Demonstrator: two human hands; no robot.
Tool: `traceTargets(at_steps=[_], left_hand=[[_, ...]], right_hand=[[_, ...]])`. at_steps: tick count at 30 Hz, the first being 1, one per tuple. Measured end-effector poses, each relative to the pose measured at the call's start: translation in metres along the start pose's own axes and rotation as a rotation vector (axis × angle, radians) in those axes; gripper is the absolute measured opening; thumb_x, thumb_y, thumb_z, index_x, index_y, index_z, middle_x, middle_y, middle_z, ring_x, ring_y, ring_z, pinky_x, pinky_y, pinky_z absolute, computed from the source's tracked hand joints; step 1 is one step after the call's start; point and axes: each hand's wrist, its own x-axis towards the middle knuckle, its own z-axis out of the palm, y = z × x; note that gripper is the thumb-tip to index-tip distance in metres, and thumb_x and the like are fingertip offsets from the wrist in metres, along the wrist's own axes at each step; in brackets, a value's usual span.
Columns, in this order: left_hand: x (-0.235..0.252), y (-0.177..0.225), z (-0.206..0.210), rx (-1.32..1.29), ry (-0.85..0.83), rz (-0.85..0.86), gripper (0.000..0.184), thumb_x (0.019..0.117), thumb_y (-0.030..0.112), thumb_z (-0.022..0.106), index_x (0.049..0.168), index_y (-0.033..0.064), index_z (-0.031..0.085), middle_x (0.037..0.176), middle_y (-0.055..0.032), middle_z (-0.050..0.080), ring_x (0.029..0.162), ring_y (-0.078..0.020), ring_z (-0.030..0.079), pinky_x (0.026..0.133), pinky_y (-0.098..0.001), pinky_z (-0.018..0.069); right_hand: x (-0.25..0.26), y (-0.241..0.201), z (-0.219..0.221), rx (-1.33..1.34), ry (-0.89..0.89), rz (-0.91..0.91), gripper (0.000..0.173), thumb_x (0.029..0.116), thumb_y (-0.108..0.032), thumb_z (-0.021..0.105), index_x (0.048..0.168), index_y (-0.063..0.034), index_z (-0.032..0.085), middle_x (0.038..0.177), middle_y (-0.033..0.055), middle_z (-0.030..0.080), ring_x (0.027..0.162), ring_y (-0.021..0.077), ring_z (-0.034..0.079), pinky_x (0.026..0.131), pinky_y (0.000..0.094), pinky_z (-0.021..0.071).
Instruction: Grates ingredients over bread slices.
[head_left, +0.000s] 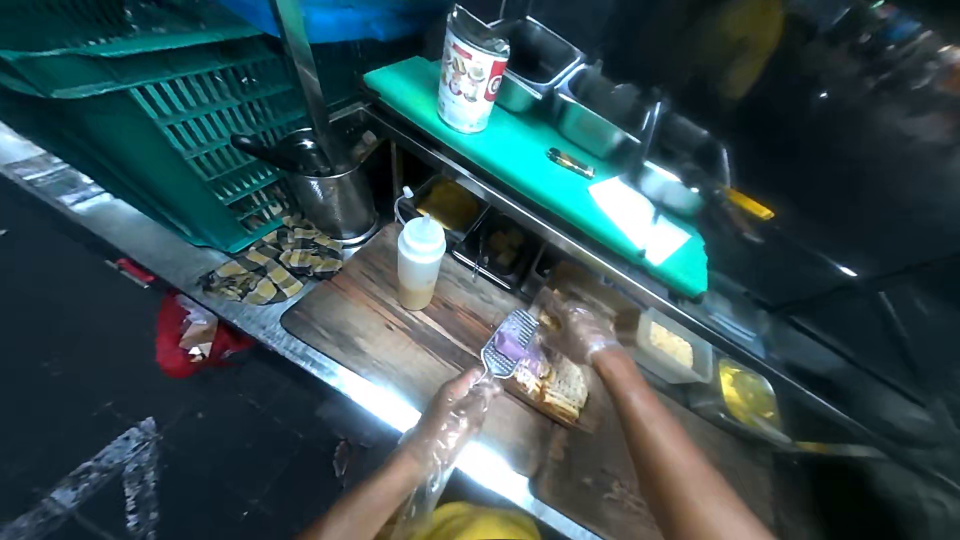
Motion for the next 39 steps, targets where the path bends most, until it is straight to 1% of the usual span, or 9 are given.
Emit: traceTargets(at_steps=[4,7,10,13,15,18,24,28,39], left_hand=[[-0.005,0.002,-0.011,-0.007,0.066,0.009,0.021,0.105,0.014,0.049,0.122,0.0076,0.06,0.078,0.0031,0.055,0.048,-0.0042,0.039,0.041,-0.0195,0.0346],[-0.011,0.0,-0.016,0.021,0.087,0.037,0.023,0.1052,0.015,0.049,0.124,0.008,0.061,0.082,0.0025,0.058,0.05,-0.0047,0.041,0.042,-0.0199,0.0355],[-0.014,-0.004,-0.015,0.049,0.095,0.058,0.023,0.1045,0.015,0.049,0.123,0.0078,0.061,0.087,0.0028,0.06,0.053,-0.0039,0.044,0.044,-0.0193,0.0369],[-0.009,-0.011,-0.007,0.142,0.094,0.077,0.025,0.1043,0.016,0.051,0.124,0.0061,0.062,0.095,0.002,0.064,0.06,-0.0022,0.049,0.052,-0.0195,0.042],[-0.004,-0.012,0.0,0.263,0.081,0.075,0.027,0.1043,0.019,0.051,0.125,0.0045,0.062,0.103,-0.0016,0.066,0.075,-0.0043,0.058,0.066,-0.0225,0.0497],[0.009,-0.014,0.018,0.468,0.004,0.059,0.032,0.1059,0.023,0.048,0.126,0.0033,0.062,0.113,-0.01,0.068,0.103,-0.0145,0.065,0.093,-0.0344,0.0543],[0.021,0.006,0.058,0.728,-0.077,-0.038,0.041,0.1102,0.023,0.039,0.143,0.0015,0.051,0.13,-0.0179,0.064,0.123,-0.0247,0.062,0.108,-0.0397,0.0473],[0.022,0.016,0.065,0.87,-0.107,-0.139,0.051,0.1083,0.021,0.042,0.156,0.0032,0.035,0.134,-0.0186,0.063,0.123,-0.028,0.063,0.107,-0.0425,0.0487],[0.034,0.024,0.057,0.944,-0.16,-0.157,0.054,0.1041,0.019,0.047,0.155,0.0051,0.036,0.13,-0.018,0.065,0.12,-0.0312,0.065,0.103,-0.0475,0.0519]], right_hand=[[0.024,0.002,0.011,-0.006,-0.045,-0.018,0.067,0.086,-0.045,0.077,0.146,-0.0286,0.054,0.144,0.0136,0.058,0.134,0.036,0.054,0.107,0.0635,0.0459],[-0.005,-0.01,0.022,0.026,-0.021,-0.085,0.059,0.0819,-0.037,0.082,0.137,-0.0259,0.063,0.139,0.0173,0.057,0.127,0.0373,0.057,0.101,0.0606,0.0505],[-0.026,-0.023,0.047,0.058,-0.075,-0.129,0.059,0.0802,-0.041,0.082,0.135,-0.0298,0.063,0.146,0.0145,0.051,0.127,0.0332,0.057,0.101,0.0544,0.0524],[-0.038,-0.016,0.047,0.145,-0.087,-0.092,0.073,0.0809,-0.046,0.081,0.148,-0.0333,0.053,0.156,0.0084,0.044,0.134,0.0281,0.053,0.108,0.0523,0.0489],[-0.066,-0.005,0.042,0.345,0.067,-0.079,0.064,0.0898,-0.042,0.075,0.149,-0.0303,0.054,0.154,0.0052,0.048,0.134,0.0227,0.055,0.109,0.0463,0.05],[-0.102,0.0,0.064,0.683,0.398,-0.183,0.039,0.0953,-0.035,0.071,0.129,-0.0169,0.072,0.137,0.0042,0.066,0.129,0.0161,0.061,0.108,0.0377,0.0533],[-0.088,-0.023,0.095,0.508,0.822,-0.192,0.023,0.0917,-0.016,0.071,0.109,-0.0027,0.079,0.111,0.0113,0.077,0.109,0.0191,0.072,0.1,0.0344,0.0575],[-0.073,-0.036,0.092,0.674,0.753,0.056,0.023,0.0925,-0.017,0.073,0.111,-0.0039,0.078,0.108,0.0084,0.077,0.101,0.0131,0.073,0.094,0.0333,0.0597],[-0.056,-0.034,0.087,0.768,0.669,0.156,0.018,0.0943,-0.017,0.073,0.11,-0.0082,0.077,0.103,0.0034,0.077,0.093,0.0101,0.073,0.089,0.0331,0.0611]])
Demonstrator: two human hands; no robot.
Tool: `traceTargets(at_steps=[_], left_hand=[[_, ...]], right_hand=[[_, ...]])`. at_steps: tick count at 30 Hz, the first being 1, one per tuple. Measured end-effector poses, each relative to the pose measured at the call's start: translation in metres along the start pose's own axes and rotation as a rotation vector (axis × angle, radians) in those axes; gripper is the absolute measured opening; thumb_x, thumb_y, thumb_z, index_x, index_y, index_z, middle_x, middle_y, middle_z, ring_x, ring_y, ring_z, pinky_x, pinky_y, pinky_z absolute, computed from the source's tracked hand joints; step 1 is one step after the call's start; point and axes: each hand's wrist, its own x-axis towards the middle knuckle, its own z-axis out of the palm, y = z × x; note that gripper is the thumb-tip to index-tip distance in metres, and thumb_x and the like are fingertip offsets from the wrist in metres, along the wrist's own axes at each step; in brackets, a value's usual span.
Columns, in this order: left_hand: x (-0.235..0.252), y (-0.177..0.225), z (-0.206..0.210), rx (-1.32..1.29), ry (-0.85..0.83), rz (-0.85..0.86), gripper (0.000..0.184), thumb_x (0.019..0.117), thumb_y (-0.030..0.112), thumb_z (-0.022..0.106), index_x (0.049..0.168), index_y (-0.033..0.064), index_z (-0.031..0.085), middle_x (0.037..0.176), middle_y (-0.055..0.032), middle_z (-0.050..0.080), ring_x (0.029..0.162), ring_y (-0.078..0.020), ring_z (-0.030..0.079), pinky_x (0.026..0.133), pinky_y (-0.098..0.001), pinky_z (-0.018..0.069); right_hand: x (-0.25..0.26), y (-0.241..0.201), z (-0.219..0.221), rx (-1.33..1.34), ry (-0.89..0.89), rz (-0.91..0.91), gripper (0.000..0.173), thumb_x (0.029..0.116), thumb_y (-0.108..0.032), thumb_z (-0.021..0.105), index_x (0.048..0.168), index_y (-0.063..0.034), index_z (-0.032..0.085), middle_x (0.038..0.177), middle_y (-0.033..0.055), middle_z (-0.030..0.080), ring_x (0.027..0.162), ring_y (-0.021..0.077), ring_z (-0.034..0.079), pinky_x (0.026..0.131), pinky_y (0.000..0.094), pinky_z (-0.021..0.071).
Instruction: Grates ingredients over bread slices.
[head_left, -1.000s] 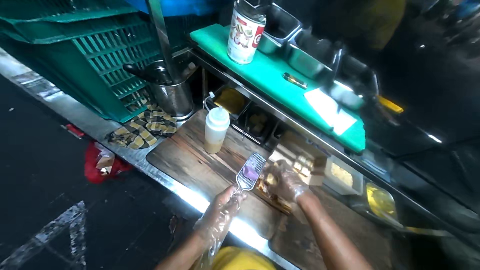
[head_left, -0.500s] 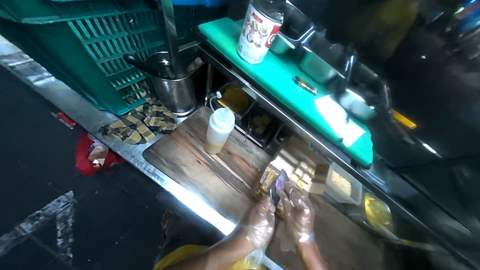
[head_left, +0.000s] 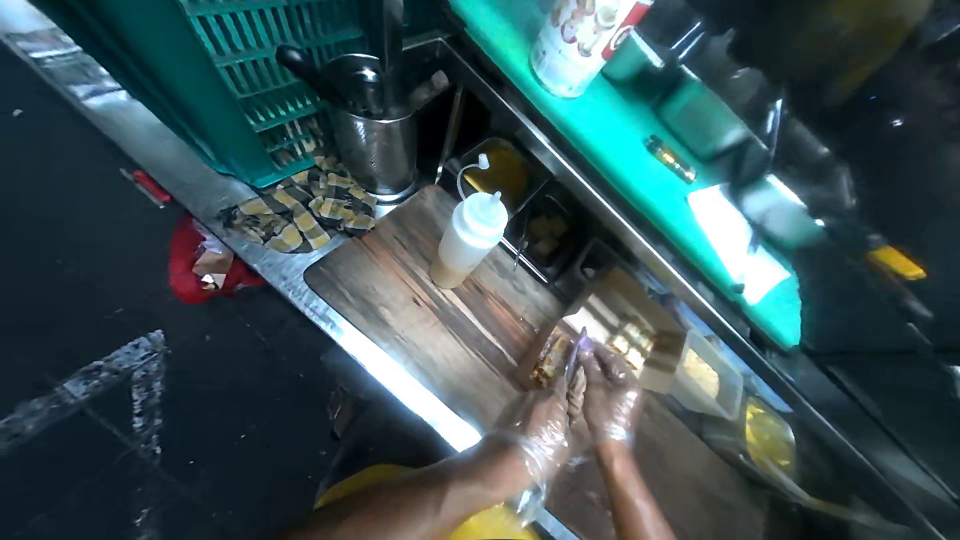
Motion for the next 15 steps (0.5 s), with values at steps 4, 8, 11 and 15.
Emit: traceTargets(at_steps=[4,8,11,15], left_hand=[[0.001,0.001,0.0,-0.013,0.01,0.001,0.056,0.1024,0.018,0.049,0.155,0.0066,0.036,0.128,-0.0181,0.066,0.117,-0.0325,0.066,0.1,-0.0501,0.0533],[0.006,-0.002,0.002,0.005,-0.002,0.003,0.057,0.1011,0.017,0.052,0.155,0.0058,0.037,0.128,-0.0184,0.066,0.118,-0.0331,0.066,0.1,-0.0503,0.0531],[0.002,-0.004,-0.002,0.0,0.001,-0.001,0.059,0.1004,0.019,0.053,0.155,0.0067,0.036,0.124,-0.0181,0.067,0.115,-0.0334,0.067,0.098,-0.0508,0.0539],[0.004,-0.003,0.006,-0.003,-0.004,0.024,0.058,0.0997,0.017,0.053,0.154,0.004,0.038,0.127,-0.0189,0.066,0.117,-0.0334,0.066,0.1,-0.0504,0.0528]], right_hand=[[-0.012,-0.016,-0.006,0.007,0.008,-0.033,0.013,0.0908,-0.011,0.074,0.102,-0.0058,0.078,0.097,0.0039,0.077,0.09,0.0087,0.073,0.085,0.0285,0.0621],[0.005,-0.005,-0.002,-0.041,-0.016,0.021,0.014,0.093,-0.017,0.075,0.105,-0.0105,0.078,0.096,0.0004,0.077,0.088,0.0089,0.074,0.084,0.0337,0.0623],[-0.012,-0.018,-0.003,0.027,-0.011,0.029,0.011,0.0905,-0.012,0.076,0.099,-0.0063,0.078,0.091,0.0023,0.077,0.084,0.0089,0.073,0.081,0.0287,0.063],[0.007,-0.003,-0.002,-0.053,-0.026,0.059,0.012,0.0912,-0.015,0.077,0.102,-0.0095,0.078,0.092,0.0017,0.077,0.084,0.0107,0.073,0.083,0.0362,0.0614]])
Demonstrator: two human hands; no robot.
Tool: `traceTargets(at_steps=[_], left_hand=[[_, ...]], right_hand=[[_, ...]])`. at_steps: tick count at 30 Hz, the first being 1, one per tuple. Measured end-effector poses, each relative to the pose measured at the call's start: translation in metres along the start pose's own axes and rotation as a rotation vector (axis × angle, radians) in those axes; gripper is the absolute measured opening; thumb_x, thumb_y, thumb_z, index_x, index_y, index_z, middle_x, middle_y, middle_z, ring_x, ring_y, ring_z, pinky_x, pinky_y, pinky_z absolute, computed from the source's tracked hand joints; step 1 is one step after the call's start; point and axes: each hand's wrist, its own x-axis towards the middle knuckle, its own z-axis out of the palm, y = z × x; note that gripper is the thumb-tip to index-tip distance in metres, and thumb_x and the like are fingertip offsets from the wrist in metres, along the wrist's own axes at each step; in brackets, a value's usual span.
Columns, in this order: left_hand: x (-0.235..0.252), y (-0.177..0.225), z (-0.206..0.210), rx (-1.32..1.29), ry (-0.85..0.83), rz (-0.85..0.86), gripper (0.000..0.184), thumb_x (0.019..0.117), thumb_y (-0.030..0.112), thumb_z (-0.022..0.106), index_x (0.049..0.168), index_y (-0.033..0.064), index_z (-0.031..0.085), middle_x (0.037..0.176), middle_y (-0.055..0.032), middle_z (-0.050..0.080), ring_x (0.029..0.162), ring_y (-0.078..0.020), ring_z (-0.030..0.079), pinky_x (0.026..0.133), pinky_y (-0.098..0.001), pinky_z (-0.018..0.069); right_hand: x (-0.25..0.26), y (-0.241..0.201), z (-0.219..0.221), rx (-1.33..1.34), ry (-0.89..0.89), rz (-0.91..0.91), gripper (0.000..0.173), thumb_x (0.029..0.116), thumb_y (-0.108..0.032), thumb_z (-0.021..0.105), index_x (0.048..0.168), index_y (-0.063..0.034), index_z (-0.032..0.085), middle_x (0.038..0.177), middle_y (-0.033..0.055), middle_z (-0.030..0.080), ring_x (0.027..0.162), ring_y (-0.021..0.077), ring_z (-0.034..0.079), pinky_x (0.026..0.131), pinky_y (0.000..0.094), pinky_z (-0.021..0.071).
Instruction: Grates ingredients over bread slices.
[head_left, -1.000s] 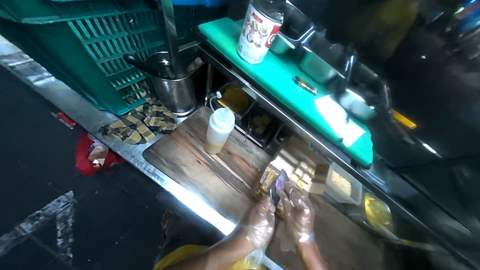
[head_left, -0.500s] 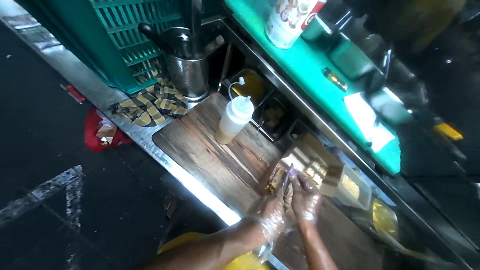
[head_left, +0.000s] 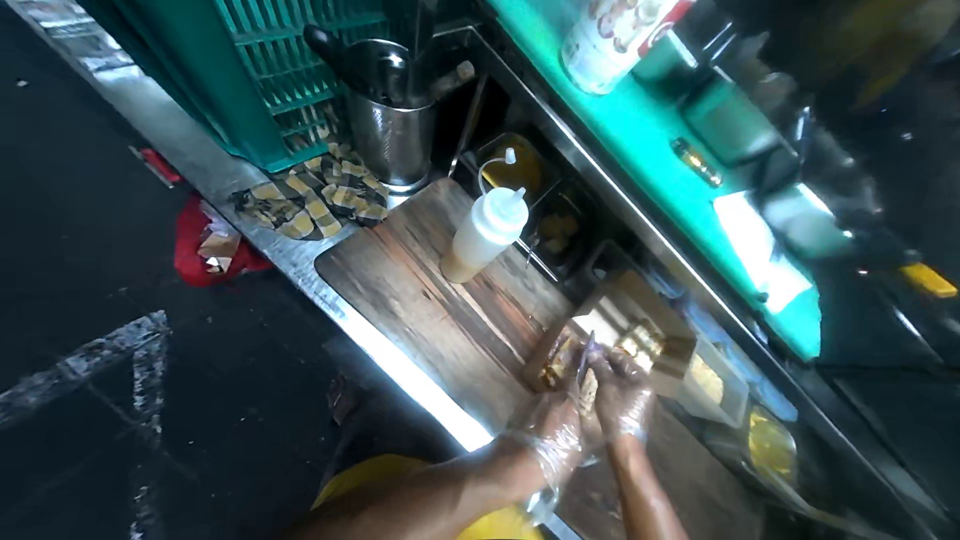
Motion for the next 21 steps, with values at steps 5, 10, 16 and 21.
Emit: traceTargets(at_steps=[5,10,16,21], left_hand=[[-0.007,0.001,-0.002,-0.023,-0.003,0.012,0.056,0.0991,0.018,0.055,0.152,0.0052,0.04,0.123,-0.0176,0.068,0.114,-0.0329,0.067,0.097,-0.0507,0.0545],[-0.009,0.002,0.005,-0.019,-0.026,0.037,0.056,0.1004,0.017,0.053,0.153,0.004,0.038,0.124,-0.0184,0.067,0.115,-0.0329,0.067,0.097,-0.05,0.0545],[-0.007,0.001,0.01,-0.047,-0.06,0.031,0.051,0.1011,0.018,0.054,0.148,0.0012,0.042,0.124,-0.0199,0.066,0.116,-0.0333,0.066,0.098,-0.0498,0.0535],[-0.007,-0.001,0.011,-0.031,-0.054,0.024,0.053,0.1,0.02,0.054,0.149,0.0029,0.041,0.122,-0.0179,0.068,0.114,-0.0325,0.067,0.097,-0.0498,0.0545]], right_hand=[[-0.018,-0.011,-0.004,0.068,0.039,-0.04,0.012,0.089,-0.009,0.077,0.1,-0.0057,0.077,0.093,0.0037,0.077,0.084,0.0109,0.073,0.081,0.0307,0.063],[-0.012,0.002,-0.012,0.009,0.049,-0.012,0.012,0.0914,-0.014,0.076,0.101,-0.0076,0.077,0.092,0.0026,0.076,0.084,0.0111,0.073,0.081,0.0337,0.0625],[-0.01,0.014,-0.007,-0.007,0.029,0.036,0.012,0.091,-0.01,0.075,0.102,-0.0065,0.077,0.095,0.004,0.077,0.087,0.0109,0.073,0.084,0.0334,0.0613],[-0.031,0.007,-0.007,0.012,0.047,-0.005,0.011,0.0907,-0.013,0.075,0.099,-0.0066,0.077,0.092,0.0025,0.077,0.085,0.0094,0.073,0.082,0.0298,0.063]])
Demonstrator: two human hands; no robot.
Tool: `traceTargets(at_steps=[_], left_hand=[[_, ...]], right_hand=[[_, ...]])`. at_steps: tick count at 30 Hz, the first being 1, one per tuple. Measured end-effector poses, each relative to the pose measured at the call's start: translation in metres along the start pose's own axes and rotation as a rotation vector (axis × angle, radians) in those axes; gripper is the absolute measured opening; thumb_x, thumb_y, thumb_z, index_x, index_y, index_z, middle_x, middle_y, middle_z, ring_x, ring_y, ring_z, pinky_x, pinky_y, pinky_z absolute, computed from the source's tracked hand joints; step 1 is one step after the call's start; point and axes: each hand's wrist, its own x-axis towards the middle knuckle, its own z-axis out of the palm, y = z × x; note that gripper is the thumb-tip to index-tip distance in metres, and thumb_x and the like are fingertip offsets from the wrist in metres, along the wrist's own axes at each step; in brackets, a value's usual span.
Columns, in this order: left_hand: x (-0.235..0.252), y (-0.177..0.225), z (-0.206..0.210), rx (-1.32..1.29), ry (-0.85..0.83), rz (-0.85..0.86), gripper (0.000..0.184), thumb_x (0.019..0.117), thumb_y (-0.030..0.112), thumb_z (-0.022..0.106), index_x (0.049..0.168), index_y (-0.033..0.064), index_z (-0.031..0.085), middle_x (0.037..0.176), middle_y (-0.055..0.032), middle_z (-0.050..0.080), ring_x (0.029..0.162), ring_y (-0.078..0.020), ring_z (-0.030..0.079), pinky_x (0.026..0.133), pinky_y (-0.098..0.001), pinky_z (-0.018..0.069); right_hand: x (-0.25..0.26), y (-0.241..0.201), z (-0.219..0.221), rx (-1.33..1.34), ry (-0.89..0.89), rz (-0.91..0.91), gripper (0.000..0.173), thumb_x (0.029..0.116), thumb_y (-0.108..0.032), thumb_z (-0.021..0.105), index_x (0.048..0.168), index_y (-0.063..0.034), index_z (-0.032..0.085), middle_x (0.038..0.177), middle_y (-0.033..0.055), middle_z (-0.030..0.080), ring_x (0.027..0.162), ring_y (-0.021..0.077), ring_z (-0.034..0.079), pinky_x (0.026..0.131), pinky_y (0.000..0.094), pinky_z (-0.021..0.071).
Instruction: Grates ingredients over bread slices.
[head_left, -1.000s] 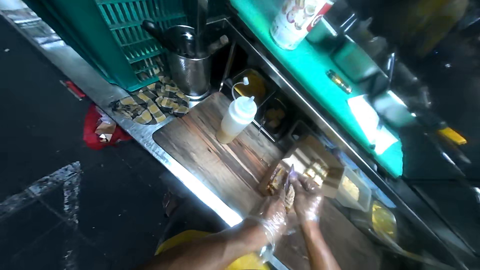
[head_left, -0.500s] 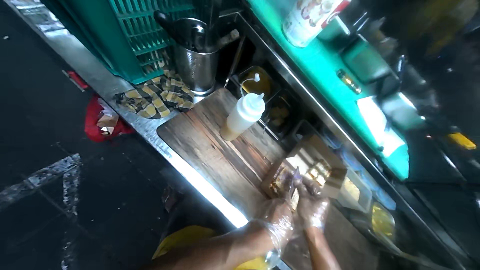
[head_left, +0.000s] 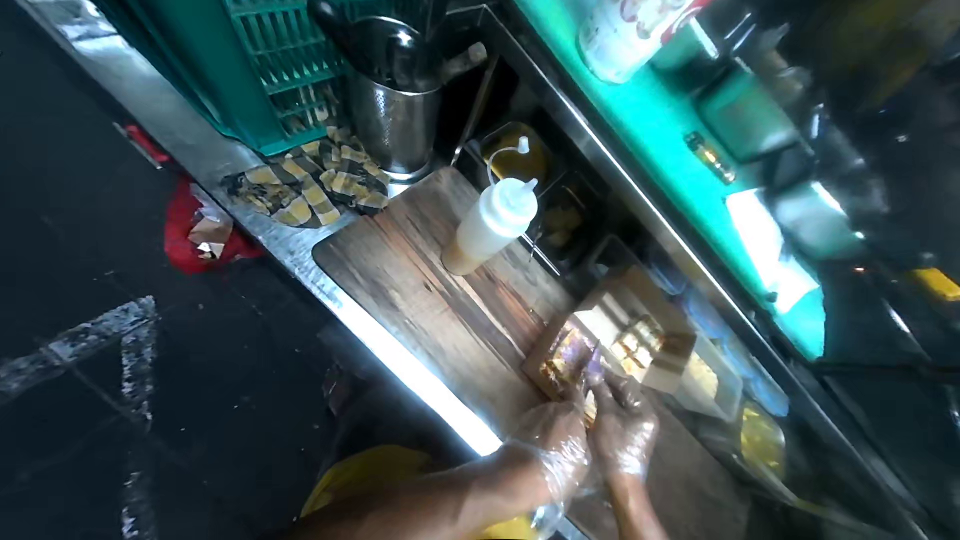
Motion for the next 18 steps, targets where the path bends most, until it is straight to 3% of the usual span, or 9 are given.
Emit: traceTargets(at_steps=[3,7,11,15,18], left_hand=[[0.003,0.003,0.003,-0.02,0.003,-0.004,0.049,0.1015,0.019,0.053,0.147,0.0044,0.043,0.121,-0.0181,0.067,0.112,-0.0328,0.068,0.095,-0.0498,0.0555],[0.003,0.0,-0.006,-0.001,0.009,0.002,0.058,0.0998,0.016,0.052,0.155,0.0048,0.037,0.125,-0.0182,0.067,0.115,-0.0326,0.067,0.098,-0.05,0.054],[0.007,0.004,-0.004,0.004,-0.011,0.012,0.05,0.1012,0.017,0.052,0.148,0.0024,0.042,0.123,-0.0194,0.067,0.115,-0.0331,0.066,0.097,-0.0499,0.0541],[0.01,0.003,-0.008,0.001,0.004,0.001,0.054,0.1003,0.016,0.052,0.151,0.003,0.039,0.125,-0.0185,0.066,0.116,-0.0324,0.066,0.098,-0.0492,0.0537],[0.009,0.005,-0.004,-0.012,0.003,-0.003,0.049,0.1019,0.018,0.051,0.148,0.003,0.043,0.127,-0.0182,0.065,0.118,-0.0317,0.065,0.099,-0.0488,0.0534]], right_hand=[[0.018,0.011,0.0,-0.037,0.014,0.053,0.012,0.092,-0.013,0.075,0.103,-0.0067,0.077,0.094,0.0037,0.077,0.086,0.0113,0.073,0.083,0.0344,0.0621],[-0.004,-0.004,0.0,0.056,0.011,-0.02,0.012,0.0897,-0.007,0.075,0.1,-0.0031,0.077,0.093,0.0055,0.076,0.087,0.011,0.074,0.083,0.0299,0.0629],[0.022,0.013,0.002,-0.005,0.024,0.047,0.012,0.0912,-0.011,0.076,0.102,-0.0062,0.077,0.094,0.0039,0.077,0.087,0.0118,0.073,0.084,0.0354,0.0617],[0.003,0.001,0.005,0.068,0.032,-0.001,0.011,0.09,-0.007,0.075,0.1,-0.0032,0.077,0.094,0.0057,0.077,0.087,0.01,0.074,0.084,0.0284,0.0623],[0.026,0.019,0.003,0.014,0.013,0.021,0.01,0.0912,-0.01,0.075,0.1,-0.0048,0.077,0.093,0.0053,0.076,0.086,0.0113,0.073,0.083,0.0333,0.0615]])
